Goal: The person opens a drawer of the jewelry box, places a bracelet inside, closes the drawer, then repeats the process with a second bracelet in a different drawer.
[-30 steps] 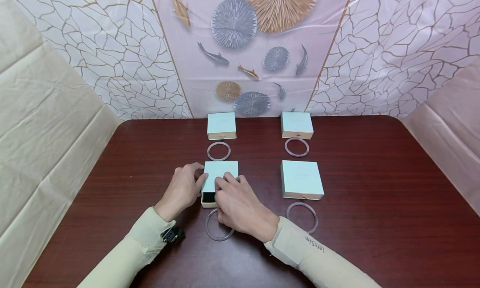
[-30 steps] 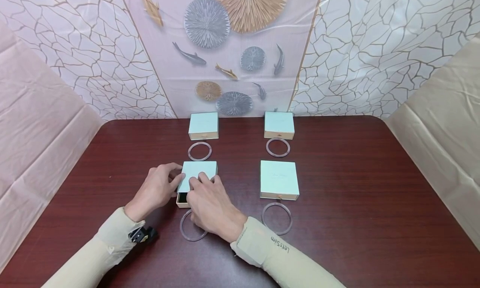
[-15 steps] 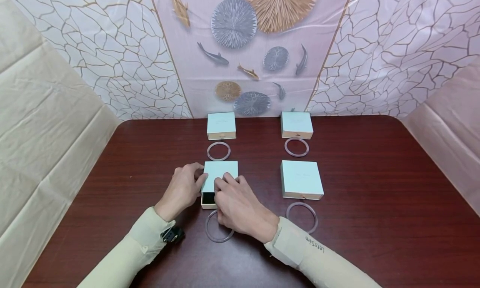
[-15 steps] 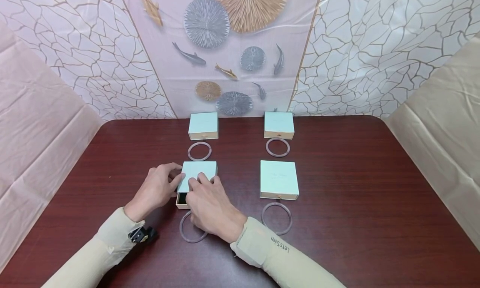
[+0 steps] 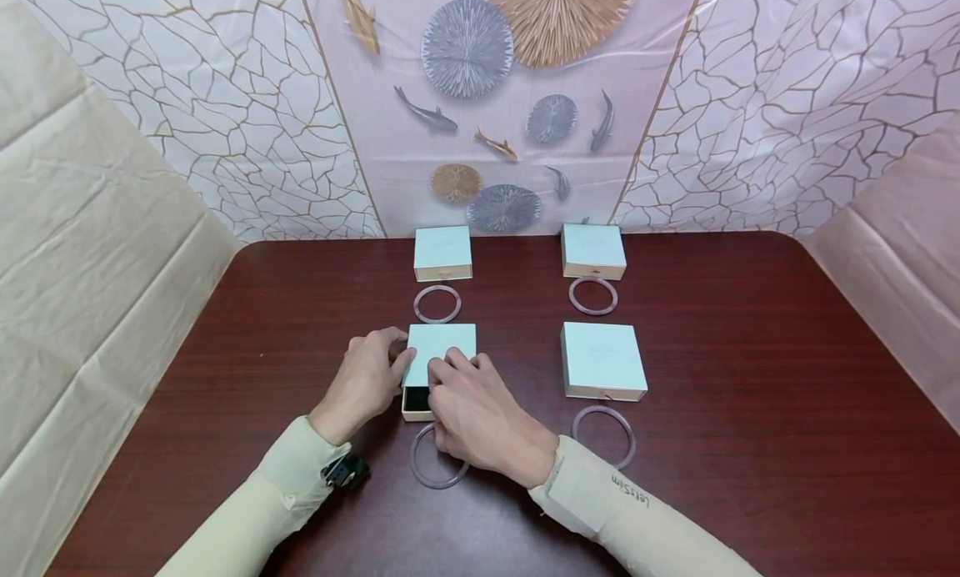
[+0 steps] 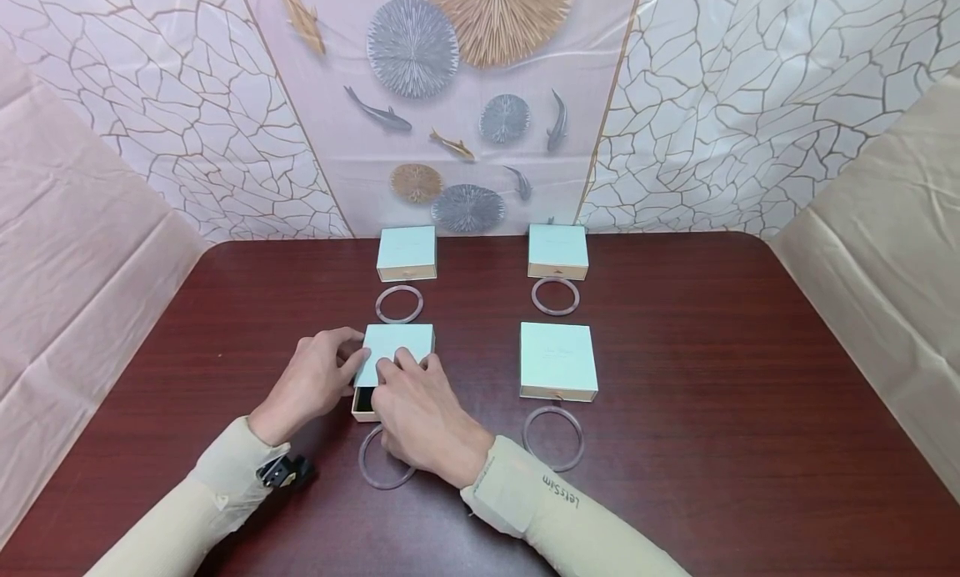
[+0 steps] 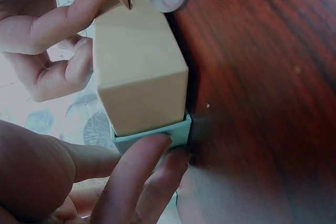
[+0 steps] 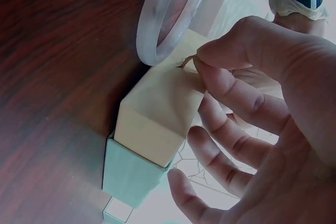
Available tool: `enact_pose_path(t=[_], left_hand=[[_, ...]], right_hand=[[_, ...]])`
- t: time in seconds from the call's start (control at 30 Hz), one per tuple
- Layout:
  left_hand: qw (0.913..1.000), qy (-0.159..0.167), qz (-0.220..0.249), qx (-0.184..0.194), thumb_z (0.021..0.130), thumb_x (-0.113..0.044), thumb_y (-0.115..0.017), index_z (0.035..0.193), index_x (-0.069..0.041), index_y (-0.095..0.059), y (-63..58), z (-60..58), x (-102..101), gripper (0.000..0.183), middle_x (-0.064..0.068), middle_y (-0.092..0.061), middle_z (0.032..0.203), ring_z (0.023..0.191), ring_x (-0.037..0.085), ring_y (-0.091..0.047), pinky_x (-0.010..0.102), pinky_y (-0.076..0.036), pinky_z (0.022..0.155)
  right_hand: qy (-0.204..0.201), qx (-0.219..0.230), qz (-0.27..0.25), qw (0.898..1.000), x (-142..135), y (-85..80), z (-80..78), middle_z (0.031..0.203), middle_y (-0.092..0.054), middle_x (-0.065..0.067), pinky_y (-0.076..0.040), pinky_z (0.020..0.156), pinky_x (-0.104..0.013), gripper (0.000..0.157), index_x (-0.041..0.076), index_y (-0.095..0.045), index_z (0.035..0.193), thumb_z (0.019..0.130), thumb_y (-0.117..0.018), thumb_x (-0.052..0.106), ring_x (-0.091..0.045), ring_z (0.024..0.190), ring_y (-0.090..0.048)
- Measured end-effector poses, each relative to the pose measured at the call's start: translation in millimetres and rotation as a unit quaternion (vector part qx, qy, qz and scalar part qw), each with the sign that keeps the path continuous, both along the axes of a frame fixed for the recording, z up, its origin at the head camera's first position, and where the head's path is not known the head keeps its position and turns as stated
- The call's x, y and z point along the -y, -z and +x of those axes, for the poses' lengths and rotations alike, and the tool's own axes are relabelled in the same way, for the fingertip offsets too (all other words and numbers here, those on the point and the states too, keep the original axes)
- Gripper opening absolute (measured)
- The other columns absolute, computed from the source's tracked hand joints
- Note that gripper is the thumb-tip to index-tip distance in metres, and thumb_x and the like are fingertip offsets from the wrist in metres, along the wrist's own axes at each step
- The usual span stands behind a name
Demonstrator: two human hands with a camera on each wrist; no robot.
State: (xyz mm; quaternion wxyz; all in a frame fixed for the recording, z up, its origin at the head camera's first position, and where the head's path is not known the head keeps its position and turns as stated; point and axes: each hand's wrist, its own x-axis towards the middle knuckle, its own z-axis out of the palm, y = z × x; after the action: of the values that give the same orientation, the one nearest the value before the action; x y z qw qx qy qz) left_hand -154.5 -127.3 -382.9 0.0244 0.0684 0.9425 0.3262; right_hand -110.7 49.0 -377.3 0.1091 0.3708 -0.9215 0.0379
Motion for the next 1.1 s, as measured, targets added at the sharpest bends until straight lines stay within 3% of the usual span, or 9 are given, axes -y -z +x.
enact_pose_path(t=[1.1], left_hand=[[0.9999, -0.001, -0.008, -0.014, 0.102, -0.015, -0.062, 0.122, 0.002, -0.069, 0.8, 0.5, -0.1, 0.027, 0.012, -0.076, 0.093, 0.056, 0.01, -0.062, 0.03, -0.054, 0.064]], right_hand=[[0.0, 0.019, 0.008, 1.0, 0.2, -2.3, 2.0, 0.099, -0.062, 0.005, -0.041, 0.07, -0.033, 0.039, 0.024, -0.051, 0.047, 0.077, -0.076, 0.016, -0.017, 0.092, -0.05]])
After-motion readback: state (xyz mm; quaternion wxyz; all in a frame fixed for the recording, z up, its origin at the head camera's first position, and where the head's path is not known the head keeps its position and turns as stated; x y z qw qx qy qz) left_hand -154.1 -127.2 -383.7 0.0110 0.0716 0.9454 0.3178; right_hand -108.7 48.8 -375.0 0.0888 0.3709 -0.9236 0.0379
